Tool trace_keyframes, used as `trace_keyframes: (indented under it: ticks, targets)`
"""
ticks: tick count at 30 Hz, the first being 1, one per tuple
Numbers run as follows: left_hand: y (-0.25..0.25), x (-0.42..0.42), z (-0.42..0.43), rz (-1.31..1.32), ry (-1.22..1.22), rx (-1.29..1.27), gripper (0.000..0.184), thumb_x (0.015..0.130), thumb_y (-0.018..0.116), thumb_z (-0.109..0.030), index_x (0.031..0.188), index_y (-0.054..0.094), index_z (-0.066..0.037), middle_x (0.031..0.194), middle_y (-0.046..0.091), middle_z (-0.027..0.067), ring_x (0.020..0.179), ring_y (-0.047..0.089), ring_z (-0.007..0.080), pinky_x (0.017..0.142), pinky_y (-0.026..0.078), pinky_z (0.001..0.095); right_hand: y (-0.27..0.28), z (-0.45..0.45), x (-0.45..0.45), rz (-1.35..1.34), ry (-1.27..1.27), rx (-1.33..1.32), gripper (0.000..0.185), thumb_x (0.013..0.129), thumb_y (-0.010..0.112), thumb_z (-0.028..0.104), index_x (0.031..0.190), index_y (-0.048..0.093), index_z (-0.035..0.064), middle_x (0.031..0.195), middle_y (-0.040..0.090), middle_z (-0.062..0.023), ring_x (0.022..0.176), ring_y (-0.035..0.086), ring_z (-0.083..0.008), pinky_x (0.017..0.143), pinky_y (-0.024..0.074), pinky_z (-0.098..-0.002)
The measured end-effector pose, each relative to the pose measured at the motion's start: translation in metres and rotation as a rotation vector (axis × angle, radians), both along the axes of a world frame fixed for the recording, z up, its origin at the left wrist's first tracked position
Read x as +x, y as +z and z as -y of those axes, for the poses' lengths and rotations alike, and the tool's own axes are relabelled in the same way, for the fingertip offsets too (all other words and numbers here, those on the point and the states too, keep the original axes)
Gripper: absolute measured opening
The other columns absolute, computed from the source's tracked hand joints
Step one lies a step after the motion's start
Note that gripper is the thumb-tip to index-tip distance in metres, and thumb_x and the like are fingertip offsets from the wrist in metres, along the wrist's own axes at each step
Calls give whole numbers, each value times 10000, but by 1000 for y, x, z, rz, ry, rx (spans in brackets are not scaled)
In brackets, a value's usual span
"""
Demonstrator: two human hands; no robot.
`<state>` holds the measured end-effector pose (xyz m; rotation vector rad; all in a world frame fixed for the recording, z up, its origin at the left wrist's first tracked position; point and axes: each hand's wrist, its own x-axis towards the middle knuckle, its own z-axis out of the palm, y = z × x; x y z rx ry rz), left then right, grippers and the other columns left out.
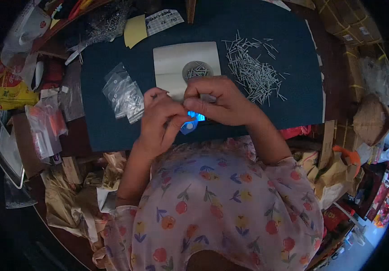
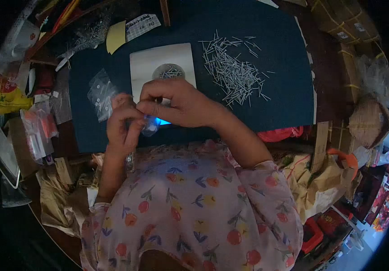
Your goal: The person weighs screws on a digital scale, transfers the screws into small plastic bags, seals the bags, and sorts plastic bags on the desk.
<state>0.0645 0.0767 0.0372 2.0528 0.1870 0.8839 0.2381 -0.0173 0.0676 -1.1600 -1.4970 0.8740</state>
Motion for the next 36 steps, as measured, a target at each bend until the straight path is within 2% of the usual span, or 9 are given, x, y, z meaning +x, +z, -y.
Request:
trace_keyframes:
  ticks: [4,9,13,15,18,21,26,33,36]
  targets:
    - [13,2,0,-25,85,118,208,705,736,-102,666,533,-122,774,608,23,753,571,203,905,334,441,-12,3,5,70,-127,-33,156,889,597,177,865,611,23,794,612,-75,689,576,-151,632,451,-280]
    - [12,-14,-9,-90,86,261,242,691,730,-77,613,503,-105,941,615,79,1037,574,307,1017,270,488,-28,5,14,-20,-250,-99,141,884,602,166,907,623,28,833,627,-73,696,584,-166,650,460,-293]
    - [19,-21,-16,-230,156,293,170,692,718,-40,674,550,-60,963,627,104,1139,535,352,1043,254,511,-31,16,46,320,-500,-118,139,863,616,153,931,632,32,872,635,-90,773,608,-214,706,482,-340]
    - [20,-27,-17,-236,158,244,135,706,702,-18,720,570,-39,905,634,103,1094,557,339,1015,294,488,-45,22,72,655,-640,-34,161,840,638,155,944,635,31,891,639,-105,817,617,-237,730,488,-363]
    - [4,-42,-17,-195,129,80,108,733,675,9,776,580,-18,802,631,101,926,614,293,896,398,416,-67,42,108,989,-870,-249,204,795,678,151,955,639,30,926,641,-131,877,620,-252,742,489,-375]
    - [-1,-49,-15,-214,166,-17,99,750,657,22,794,573,-8,773,612,115,755,609,251,728,456,345,-78,47,119,540,-836,-557,206,776,695,151,938,646,34,921,647,-135,837,629,-246,721,495,-365]
    - [-2,-49,-15,-211,187,23,103,751,651,28,797,565,-4,723,589,111,643,581,214,593,452,296,-58,50,114,538,-877,-533,176,793,672,138,925,651,24,866,651,-123,750,637,-239,670,498,-356]
    - [0,-46,-13,-197,170,35,107,746,645,45,797,563,-2,689,574,97,580,565,185,547,442,272,-75,21,131,596,-959,-373,178,798,666,128,938,662,19,838,643,-130,754,628,-258,673,495,-358]
    - [2,-47,-11,-204,180,33,110,745,646,46,803,566,-2,692,573,95,588,574,182,551,447,270,-87,10,142,803,-908,-324,216,800,675,159,958,656,13,840,635,-130,758,624,-265,689,496,-361]
